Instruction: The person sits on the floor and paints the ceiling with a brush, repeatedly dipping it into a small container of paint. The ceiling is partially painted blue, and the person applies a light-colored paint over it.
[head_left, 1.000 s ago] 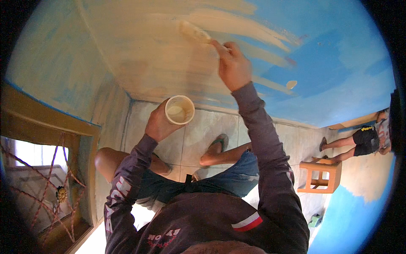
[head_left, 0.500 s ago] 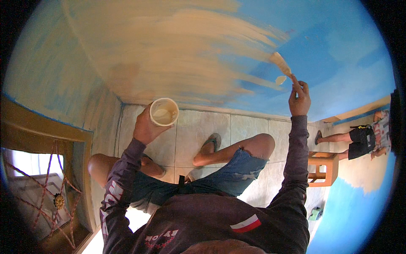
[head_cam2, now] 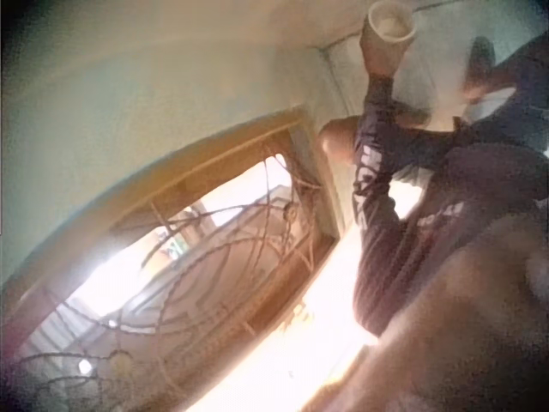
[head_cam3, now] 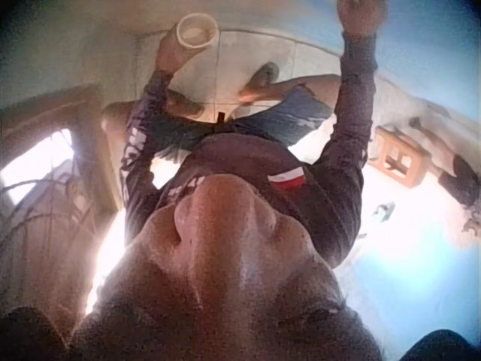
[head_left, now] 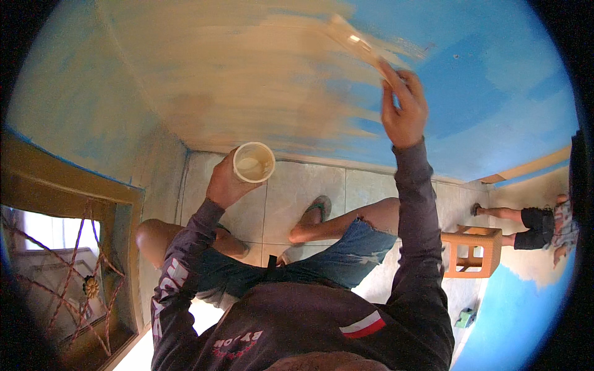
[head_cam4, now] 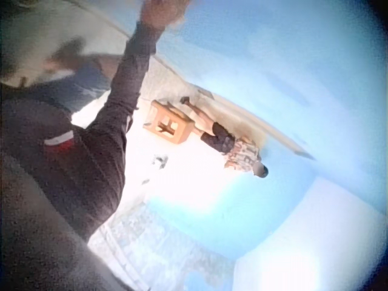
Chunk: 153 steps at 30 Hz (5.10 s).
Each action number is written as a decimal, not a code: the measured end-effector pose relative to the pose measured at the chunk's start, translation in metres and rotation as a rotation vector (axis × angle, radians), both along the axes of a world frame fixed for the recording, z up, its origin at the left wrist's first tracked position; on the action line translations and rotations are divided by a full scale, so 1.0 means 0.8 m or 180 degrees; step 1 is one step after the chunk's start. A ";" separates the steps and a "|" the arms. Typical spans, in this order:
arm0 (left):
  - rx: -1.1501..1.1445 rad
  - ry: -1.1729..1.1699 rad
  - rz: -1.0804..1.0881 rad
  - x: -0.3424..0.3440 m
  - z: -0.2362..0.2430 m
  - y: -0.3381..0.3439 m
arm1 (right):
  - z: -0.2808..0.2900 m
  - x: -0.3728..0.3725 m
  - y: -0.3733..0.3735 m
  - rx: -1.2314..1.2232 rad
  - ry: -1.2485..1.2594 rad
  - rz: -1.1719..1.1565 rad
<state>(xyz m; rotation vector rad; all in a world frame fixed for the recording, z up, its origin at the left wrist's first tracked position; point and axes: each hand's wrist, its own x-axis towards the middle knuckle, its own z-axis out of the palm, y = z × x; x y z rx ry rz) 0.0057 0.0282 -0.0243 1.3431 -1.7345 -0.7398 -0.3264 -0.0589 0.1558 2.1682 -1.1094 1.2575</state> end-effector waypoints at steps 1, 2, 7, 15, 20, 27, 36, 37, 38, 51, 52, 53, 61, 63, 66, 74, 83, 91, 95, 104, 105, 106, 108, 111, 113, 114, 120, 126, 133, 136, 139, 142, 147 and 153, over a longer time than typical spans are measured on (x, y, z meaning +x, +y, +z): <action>-0.0035 0.0072 -0.0034 -0.003 -0.001 -0.001 | 0.009 0.024 -0.009 0.0069 0.0088 0.0089; -0.0043 0.0061 -0.0024 -0.005 -0.001 -0.001 | 0.014 0.046 -0.018 0.0137 0.0168 0.0182; -0.0014 -0.0158 0.0034 -0.008 0.004 -0.002 | 0.022 0.119 -0.052 -0.0146 0.0640 0.0129; 0.0048 -0.0089 0.0071 -0.004 0.012 0.003 | 0.028 0.060 -0.024 0.0008 0.0867 -0.0621; 0.0092 -0.0042 0.0099 -0.003 0.005 0.001 | 0.032 -0.066 -0.001 0.0192 0.0914 -0.1108; 0.0136 0.0004 0.0083 0.010 -0.005 0.002 | 0.008 -0.223 0.052 0.0277 0.0758 -0.1808; 0.0113 0.0050 0.0008 0.006 -0.004 0.000 | -0.024 -0.116 0.043 0.1485 -0.1029 -0.0301; 0.0109 0.0024 0.0001 0.006 -0.002 0.001 | -0.019 -0.068 0.038 0.1633 -0.0863 -0.0093; 0.0097 -0.0001 0.0018 0.004 -0.002 0.001 | -0.012 -0.021 0.035 0.1780 -0.0689 0.0102; 0.0035 -0.0061 0.0086 0.000 0.006 0.001 | -0.024 0.217 -0.061 0.1007 -0.0454 0.0710; 0.0067 -0.0054 0.0085 0.000 0.005 0.000 | -0.026 0.206 -0.061 0.1032 -0.0465 0.0638; 0.0048 -0.0077 0.0076 0.000 0.005 0.000 | -0.027 0.191 -0.060 0.1055 -0.0476 0.0564; 0.0063 -0.0213 0.0090 -0.002 0.008 0.003 | -0.009 -0.002 -0.019 0.1137 -0.0822 -0.0244; 0.0004 -0.0229 0.0070 -0.001 0.003 0.004 | -0.016 -0.065 -0.008 0.1096 -0.0856 -0.0523; 0.0025 -0.0207 0.0031 0.001 -0.004 0.003 | -0.025 -0.145 0.020 0.0949 -0.0972 -0.0684; -0.0024 -0.0364 -0.0047 0.002 -0.009 0.002 | -0.023 -0.222 0.086 0.1015 -0.1021 -0.1788; -0.0173 -0.0364 -0.0128 -0.001 -0.009 0.001 | -0.071 -0.002 0.046 0.1731 -0.1244 0.0083; -0.0013 -0.0456 -0.0085 -0.001 -0.002 0.001 | -0.099 0.109 -0.027 0.1400 -0.0926 0.0590; 0.0039 -0.0538 -0.0030 0.000 -0.001 0.002 | -0.110 0.062 -0.041 0.1137 -0.0904 0.0225; -0.0120 -0.0450 -0.0107 -0.006 -0.012 0.000 | -0.125 -0.153 0.013 0.1161 -0.1076 -0.1224; -0.0039 -0.0478 -0.0099 -0.006 -0.011 0.000 | -0.131 -0.177 0.020 0.1086 -0.1049 -0.1379; 0.0044 -0.0514 -0.0077 -0.005 -0.010 0.002 | -0.133 -0.193 0.027 0.1016 -0.1026 -0.1518; 0.0025 -0.0512 -0.0034 -0.004 -0.009 0.003 | -0.130 -0.221 0.047 0.1058 -0.1049 -0.1771; 0.0008 -0.0516 0.0013 -0.004 -0.010 0.002 | -0.136 -0.240 0.070 0.0928 -0.1128 -0.2036; 0.0009 -0.0545 0.0049 -0.003 -0.011 0.002 | -0.146 -0.237 0.082 0.0851 -0.1235 -0.2107; 0.0009 -0.0570 0.0052 -0.005 -0.009 0.002 | -0.153 -0.227 0.082 0.0904 -0.1433 -0.1789; -0.0010 -0.0596 -0.0013 -0.010 0.001 0.007 | -0.159 -0.057 0.055 0.1637 -0.1503 -0.0497; -0.0094 -0.0652 -0.0069 -0.016 0.007 0.003 | -0.156 0.068 -0.003 0.1714 -0.1223 0.0263; -0.0050 -0.0756 0.0063 -0.011 0.006 0.004 | -0.179 0.022 -0.026 0.1312 -0.1194 -0.0166; -0.0084 -0.0750 0.0080 -0.010 0.002 0.005 | -0.182 -0.039 -0.016 0.1349 -0.1224 -0.0473; -0.0023 -0.0633 0.0056 -0.008 -0.005 0.003 | -0.186 -0.104 0.003 0.1526 -0.1446 -0.0801; 0.0032 -0.0623 0.0030 -0.011 -0.003 0.004 | -0.195 -0.162 0.028 0.1381 -0.1448 -0.1272; 0.0071 -0.0665 0.0072 -0.006 -0.004 0.006 | -0.199 -0.161 0.084 0.1351 -0.1737 -0.2291; 0.0119 -0.0698 0.0034 -0.013 0.003 0.005 | -0.213 -0.063 0.071 0.0625 -0.1470 -0.2281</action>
